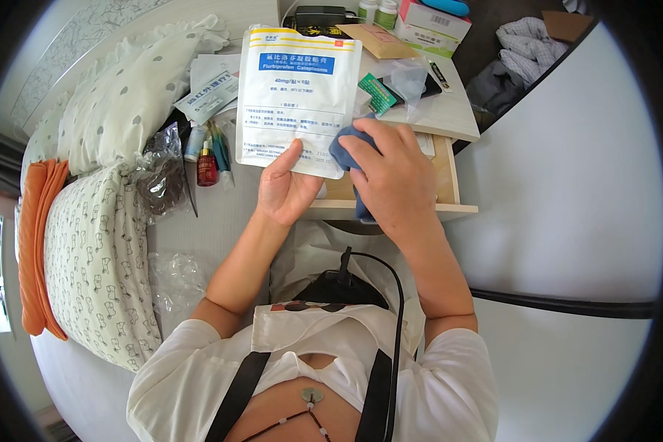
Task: The person picks up a blue cloth, plastic bags, and medicine boxes from a nightstand, wipes a medicine box and a packet with the cloth, and places them into an open drawer.
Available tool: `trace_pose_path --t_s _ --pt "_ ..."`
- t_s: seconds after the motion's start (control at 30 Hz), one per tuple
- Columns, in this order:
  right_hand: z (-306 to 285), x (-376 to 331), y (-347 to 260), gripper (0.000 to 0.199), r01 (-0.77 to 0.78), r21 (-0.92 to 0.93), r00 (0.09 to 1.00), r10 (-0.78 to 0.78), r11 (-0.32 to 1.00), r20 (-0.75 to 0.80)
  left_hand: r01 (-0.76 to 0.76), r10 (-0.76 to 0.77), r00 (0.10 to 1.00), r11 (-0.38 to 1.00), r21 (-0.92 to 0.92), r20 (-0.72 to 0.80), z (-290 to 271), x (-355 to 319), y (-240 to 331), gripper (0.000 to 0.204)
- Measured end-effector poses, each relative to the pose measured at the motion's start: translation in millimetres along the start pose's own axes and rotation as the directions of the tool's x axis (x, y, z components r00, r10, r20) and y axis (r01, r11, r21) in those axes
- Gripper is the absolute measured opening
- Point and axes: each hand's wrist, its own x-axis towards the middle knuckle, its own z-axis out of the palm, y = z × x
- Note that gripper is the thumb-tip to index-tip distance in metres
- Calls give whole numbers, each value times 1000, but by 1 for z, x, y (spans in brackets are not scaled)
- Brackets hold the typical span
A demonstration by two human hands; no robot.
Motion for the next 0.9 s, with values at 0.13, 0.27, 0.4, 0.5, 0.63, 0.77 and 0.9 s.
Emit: trace_pose_path --t_s 0.13,0.27,0.4,0.5,0.63,0.77,0.9 --pt "-2 2 -9 42 11 25 1000 -11 1000 3 -6 6 1000 998 61 3 0 -1 -4 46" --pt "3 4 -12 44 14 49 999 -16 999 47 -9 11 1000 984 176 -7 7 -2 -5 52" --pt "2 5 -3 43 35 3 999 -35 999 18 -10 -11 994 984 180 112 12 -3 4 64" --pt "0 5 4 42 40 -12 999 -40 999 30 45 -76 977 987 152 200 12 -3 6 62" --pt "3 3 6 41 10 -51 999 -8 999 47 72 -98 990 970 233 102 9 -1 2 58" --pt "4 6 -2 39 1 -65 1000 0 998 13 40 -72 992 958 282 103 9 -2 3 57" --pt "8 9 -11 38 53 -32 999 -53 998 4 35 -72 991 957 288 116 9 -2 2 57"
